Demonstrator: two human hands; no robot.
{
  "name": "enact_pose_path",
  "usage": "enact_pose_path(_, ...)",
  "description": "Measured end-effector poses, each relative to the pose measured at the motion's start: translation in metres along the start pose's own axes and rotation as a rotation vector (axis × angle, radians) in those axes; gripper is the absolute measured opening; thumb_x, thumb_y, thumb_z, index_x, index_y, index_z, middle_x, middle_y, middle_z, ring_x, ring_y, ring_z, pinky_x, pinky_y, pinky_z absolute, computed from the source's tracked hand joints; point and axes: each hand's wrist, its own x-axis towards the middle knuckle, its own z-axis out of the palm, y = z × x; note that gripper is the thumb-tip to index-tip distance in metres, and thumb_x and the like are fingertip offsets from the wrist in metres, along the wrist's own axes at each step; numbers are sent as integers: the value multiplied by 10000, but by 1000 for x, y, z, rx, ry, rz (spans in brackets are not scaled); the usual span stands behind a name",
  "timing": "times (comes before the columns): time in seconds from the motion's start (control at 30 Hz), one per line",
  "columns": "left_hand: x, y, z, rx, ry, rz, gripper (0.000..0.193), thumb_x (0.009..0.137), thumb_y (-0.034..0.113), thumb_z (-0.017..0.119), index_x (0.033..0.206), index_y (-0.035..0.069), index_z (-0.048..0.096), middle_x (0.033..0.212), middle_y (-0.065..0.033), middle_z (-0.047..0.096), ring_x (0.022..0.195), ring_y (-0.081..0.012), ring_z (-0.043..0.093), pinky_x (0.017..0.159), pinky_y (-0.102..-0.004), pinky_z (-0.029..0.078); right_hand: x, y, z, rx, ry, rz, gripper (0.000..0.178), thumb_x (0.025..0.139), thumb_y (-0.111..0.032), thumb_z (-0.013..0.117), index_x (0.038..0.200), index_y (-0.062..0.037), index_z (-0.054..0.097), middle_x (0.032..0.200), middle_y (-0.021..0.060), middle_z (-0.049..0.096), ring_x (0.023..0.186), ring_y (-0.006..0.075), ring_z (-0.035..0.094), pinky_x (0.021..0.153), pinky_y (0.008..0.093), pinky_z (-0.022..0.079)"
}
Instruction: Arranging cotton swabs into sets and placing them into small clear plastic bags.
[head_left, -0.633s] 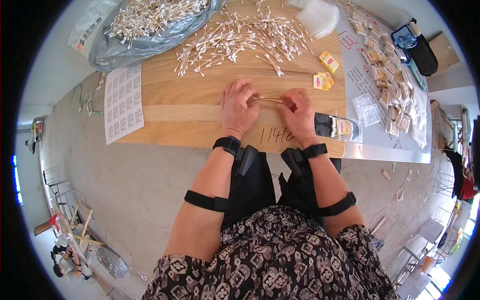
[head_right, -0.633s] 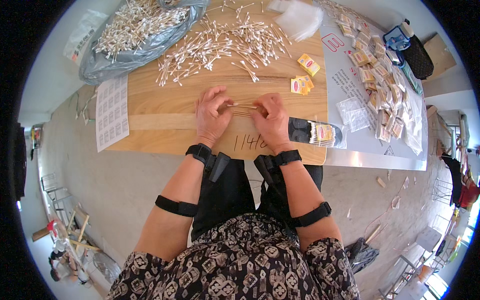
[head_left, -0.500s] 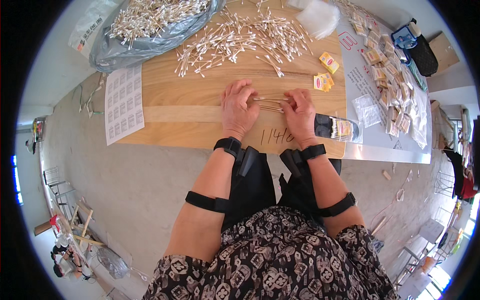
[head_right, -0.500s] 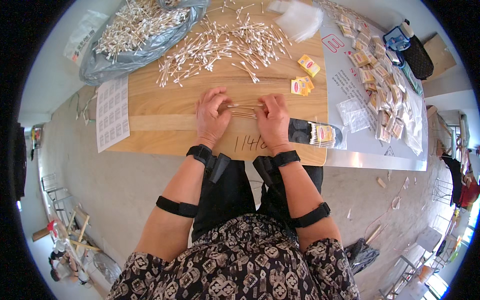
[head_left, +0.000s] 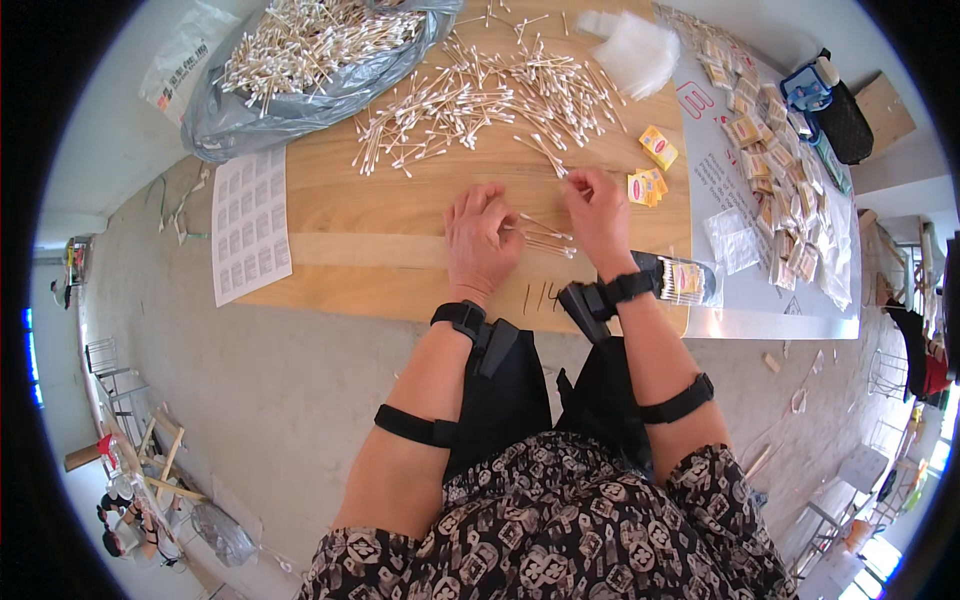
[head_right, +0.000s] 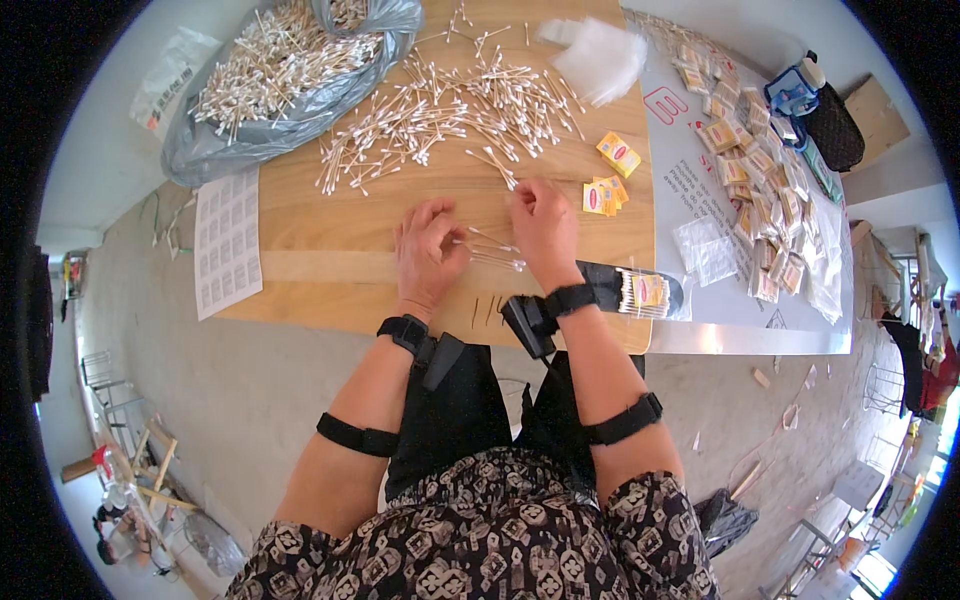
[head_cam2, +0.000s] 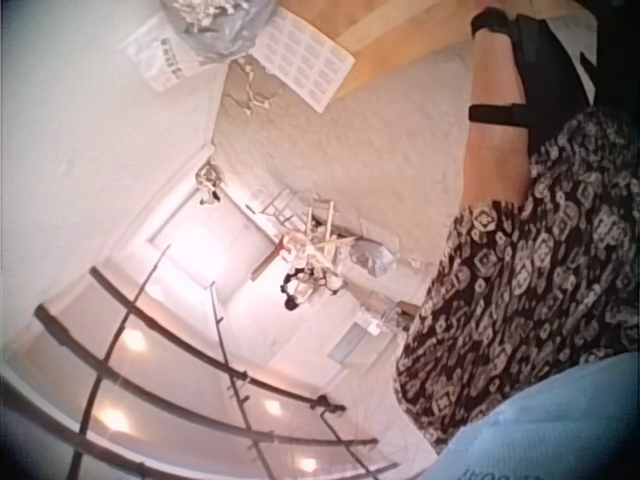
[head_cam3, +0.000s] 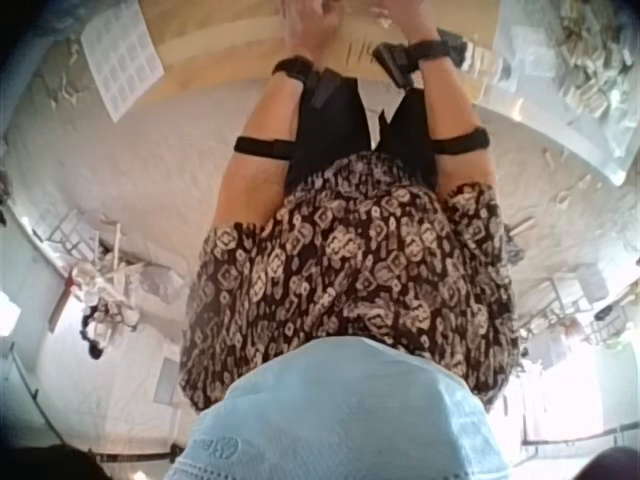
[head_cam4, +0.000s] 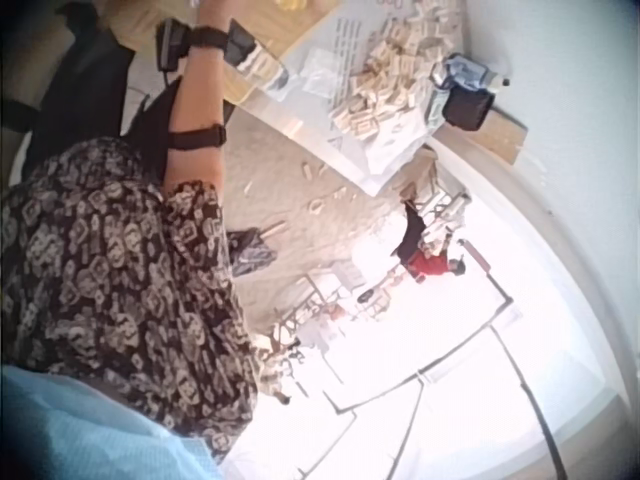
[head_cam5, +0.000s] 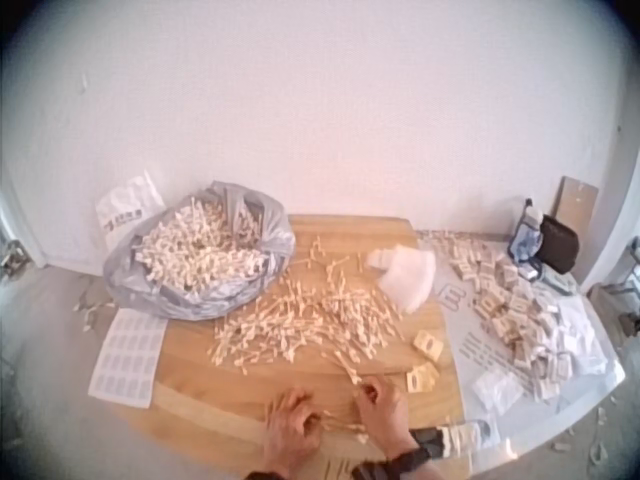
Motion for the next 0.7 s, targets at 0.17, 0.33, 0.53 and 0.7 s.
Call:
enact_pose_path(0.17, 2, 1, 1, -30, -7, -16, 148, 640, 129, 606, 776, 69, 606, 1114, -76, 595, 1102, -302, 497, 906, -429, 357, 30, 2, 13, -201, 127, -118, 94, 777, -99, 636, 846, -35, 637, 768, 127, 607, 766, 331, 609, 686, 413, 481)
enact_pose_path(0.33, 1, 1, -1, -41, -4, 1, 157, 637, 130, 609, 782, 69, 600, 1114, -71, 595, 1109, -306, 495, 915, -427, 355, 31, 5, 14, -172, -27, -106, 87, 740, -112, 657, 752, -27, 642, 763, 142, 582, 770, 338, 594, 685, 406, 476)
enact_pose_path(0.53, 2, 2, -2, -59, 1, -8, 163, 640, 129, 615, 790, 63, 606, 1121, -71, 598, 1109, -303, 505, 930, -423, 356, 22, 16, 2, -73, -51, -65, 77, 719, -95, 676, 737, -23, 657, 785, 143, 604, 705, 291, 606, 641, 392, 483)
enact_pose_path(0.7, 2, 0, -4, -48, -8, -4, 168, 642, 134, 622, 791, 55, 614, 1131, -69, 599, 1116, -298, 505, 942, -421, 353, 14, 12, 1, -80, -99, -63, 96, 723, -94, 682, 797, -35, 670, 811, 129, 617, 734, 268, 618, 650, 382, 487)
